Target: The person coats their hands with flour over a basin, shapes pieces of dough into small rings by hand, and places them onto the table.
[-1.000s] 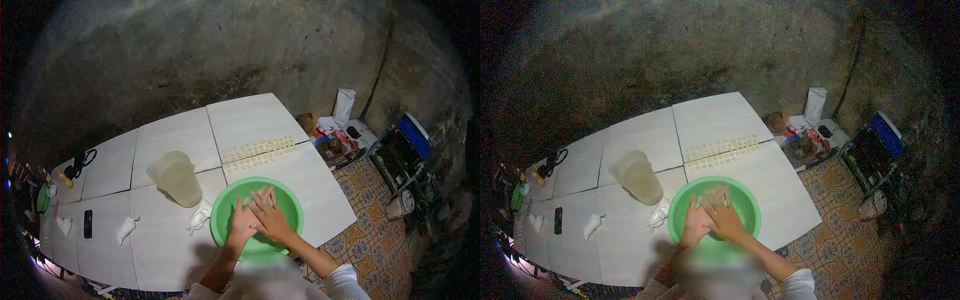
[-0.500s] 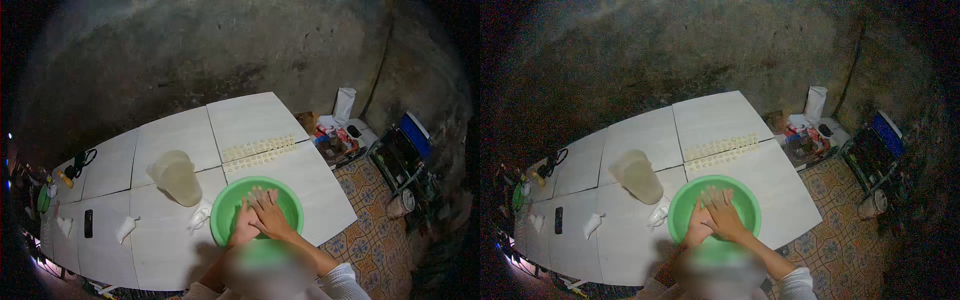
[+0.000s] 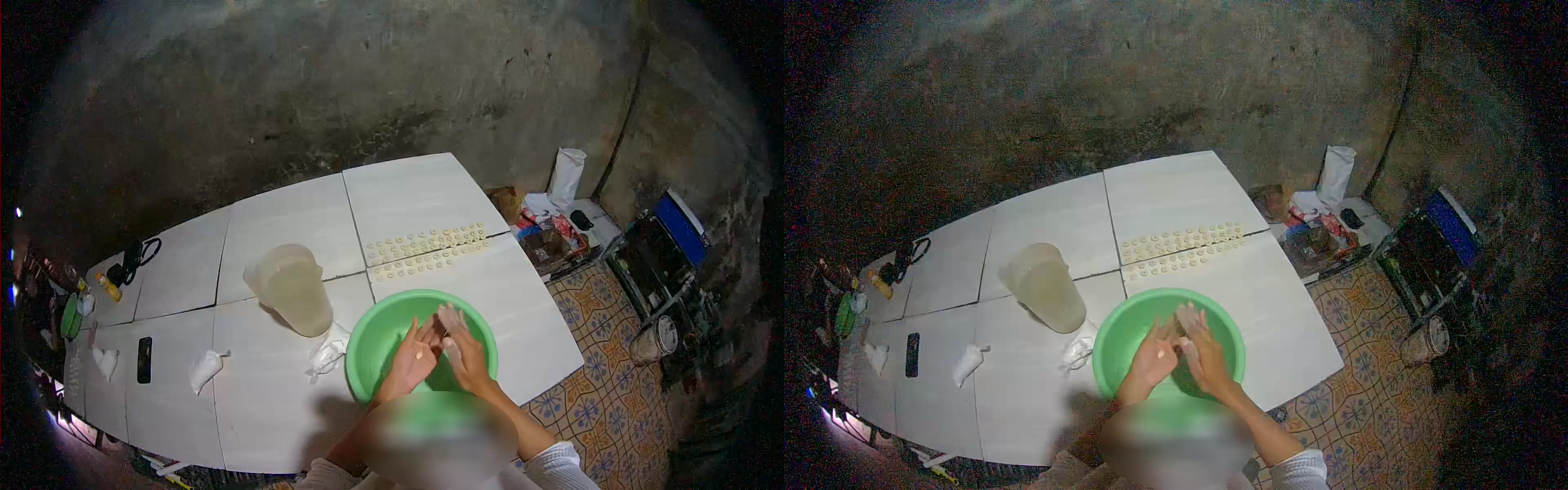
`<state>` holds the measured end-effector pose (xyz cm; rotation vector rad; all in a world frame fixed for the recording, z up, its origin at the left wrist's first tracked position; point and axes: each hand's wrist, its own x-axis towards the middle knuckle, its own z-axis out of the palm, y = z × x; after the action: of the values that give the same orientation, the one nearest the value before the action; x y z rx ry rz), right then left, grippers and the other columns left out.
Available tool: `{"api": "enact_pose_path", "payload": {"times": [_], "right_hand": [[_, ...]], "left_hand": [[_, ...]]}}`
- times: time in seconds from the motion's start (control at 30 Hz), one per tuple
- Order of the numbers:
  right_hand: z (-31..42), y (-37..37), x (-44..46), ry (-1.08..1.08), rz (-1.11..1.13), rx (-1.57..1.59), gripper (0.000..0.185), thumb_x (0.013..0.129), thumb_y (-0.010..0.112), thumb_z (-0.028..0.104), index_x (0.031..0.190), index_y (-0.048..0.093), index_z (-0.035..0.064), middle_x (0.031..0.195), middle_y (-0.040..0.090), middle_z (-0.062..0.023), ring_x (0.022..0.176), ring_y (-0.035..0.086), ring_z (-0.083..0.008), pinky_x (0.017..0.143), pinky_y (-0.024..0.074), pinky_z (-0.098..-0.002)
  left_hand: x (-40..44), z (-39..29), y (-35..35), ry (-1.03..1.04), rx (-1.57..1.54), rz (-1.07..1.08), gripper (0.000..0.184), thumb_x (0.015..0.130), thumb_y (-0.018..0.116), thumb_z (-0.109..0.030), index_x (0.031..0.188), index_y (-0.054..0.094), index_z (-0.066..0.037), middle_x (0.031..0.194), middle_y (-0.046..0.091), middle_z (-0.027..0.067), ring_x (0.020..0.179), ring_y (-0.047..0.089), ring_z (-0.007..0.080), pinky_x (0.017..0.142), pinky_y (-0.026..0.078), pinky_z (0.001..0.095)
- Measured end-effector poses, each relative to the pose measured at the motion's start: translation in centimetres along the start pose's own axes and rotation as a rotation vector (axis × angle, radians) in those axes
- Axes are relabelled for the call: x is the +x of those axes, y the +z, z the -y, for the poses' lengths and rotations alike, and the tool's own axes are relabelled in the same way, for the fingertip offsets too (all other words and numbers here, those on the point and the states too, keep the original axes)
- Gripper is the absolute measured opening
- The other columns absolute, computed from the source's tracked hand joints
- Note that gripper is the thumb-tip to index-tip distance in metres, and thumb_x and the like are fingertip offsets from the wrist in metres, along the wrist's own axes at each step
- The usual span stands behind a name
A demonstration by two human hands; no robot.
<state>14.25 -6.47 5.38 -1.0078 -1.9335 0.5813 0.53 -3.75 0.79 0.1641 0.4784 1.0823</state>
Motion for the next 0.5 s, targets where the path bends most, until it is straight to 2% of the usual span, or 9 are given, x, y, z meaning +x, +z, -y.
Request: {"api": "enact_pose_path", "payload": {"times": [0.03, 0.1, 0.13, 0.2, 0.3, 0.43, 0.5], "right_hand": [[0.0, 0.2, -0.4, 0.000, -0.001, 0.001, 0.051, 0.101, 0.038, 0.027, 0.145, 0.033, 0.0004, 0.152, 0.029, -0.0227, 0.143, 0.023, -0.0384, 0.118, 0.0140, -0.0505], [0.8, 1.0, -1.2, -0.058, 0.213, -0.264, 0.053, 0.099, 0.045, 0.028, 0.145, 0.036, 0.0035, 0.152, 0.032, -0.0161, 0.143, 0.025, -0.0351, 0.118, 0.0105, -0.0537], [1.2, 1.7, -1.7, -0.103, 0.244, -0.302, 0.056, 0.096, 0.051, 0.027, 0.146, 0.035, 0.0062, 0.152, 0.033, -0.0142, 0.143, 0.027, -0.0341, 0.118, 0.0078, -0.0561], [1.3, 2.4, -3.2, -0.106, 0.283, -0.250, 0.057, 0.095, 0.052, 0.027, 0.146, 0.035, 0.0069, 0.151, 0.034, -0.0143, 0.143, 0.027, -0.0333, 0.118, 0.0064, -0.0566], [0.9, 2.4, -3.7, -0.097, 0.307, -0.236, 0.058, 0.094, 0.055, 0.027, 0.146, 0.036, 0.0080, 0.149, 0.038, -0.0147, 0.142, 0.029, -0.0316, 0.117, 0.0055, -0.0576], [1.7, 1.9, -2.3, -0.070, 0.211, -0.482, 0.058, 0.093, 0.057, 0.030, 0.143, 0.039, 0.0061, 0.146, 0.042, -0.0161, 0.138, 0.035, -0.0336, 0.116, 0.0103, -0.0590], [1.2, 3.1, -2.6, -0.140, 0.231, -0.277, 0.060, 0.093, 0.056, 0.031, 0.145, 0.038, 0.0061, 0.145, 0.043, -0.0173, 0.137, 0.037, -0.0341, 0.116, 0.0120, -0.0603]], "left_hand": [[0.1, 0.0, -0.4, -0.001, 0.020, 0.080, 0.059, 0.101, 0.038, -0.047, 0.141, 0.040, -0.004, 0.144, 0.045, 0.0098, 0.133, 0.042, 0.0226, 0.112, 0.032, 0.0367], [0.0, -0.4, -0.3, -0.003, 0.040, 0.162, 0.062, 0.101, 0.036, -0.049, 0.143, 0.038, -0.002, 0.147, 0.041, 0.0118, 0.136, 0.038, 0.0234, 0.114, 0.029, 0.0367], [-0.1, -0.8, 0.1, 0.032, 0.026, 0.261, 0.065, 0.102, 0.031, -0.050, 0.145, 0.034, -0.002, 0.150, 0.036, 0.0133, 0.140, 0.032, 0.0247, 0.117, 0.024, 0.0374], [-0.3, -1.6, 0.3, 0.074, 0.007, 0.406, 0.070, 0.102, 0.020, -0.052, 0.150, 0.023, -0.002, 0.156, 0.024, 0.0161, 0.146, 0.018, 0.0275, 0.121, 0.012, 0.0399], [-0.8, -2.1, 0.9, 0.069, -0.095, 0.397, 0.070, 0.102, 0.019, -0.052, 0.150, 0.022, -0.002, 0.156, 0.023, 0.0163, 0.146, 0.019, 0.0273, 0.121, 0.013, 0.0408], [-0.7, -1.4, 1.2, 0.042, -0.029, 0.451, 0.077, 0.099, 0.019, -0.059, 0.152, 0.018, -0.003, 0.157, 0.020, 0.0173, 0.147, 0.014, 0.0272, 0.120, 0.010, 0.0431], [-0.7, -1.4, 1.3, 0.040, 0.000, 0.463, 0.080, 0.098, 0.020, -0.062, 0.152, 0.016, -0.003, 0.158, 0.019, 0.0176, 0.148, 0.013, 0.0272, 0.120, 0.009, 0.0440]]}}
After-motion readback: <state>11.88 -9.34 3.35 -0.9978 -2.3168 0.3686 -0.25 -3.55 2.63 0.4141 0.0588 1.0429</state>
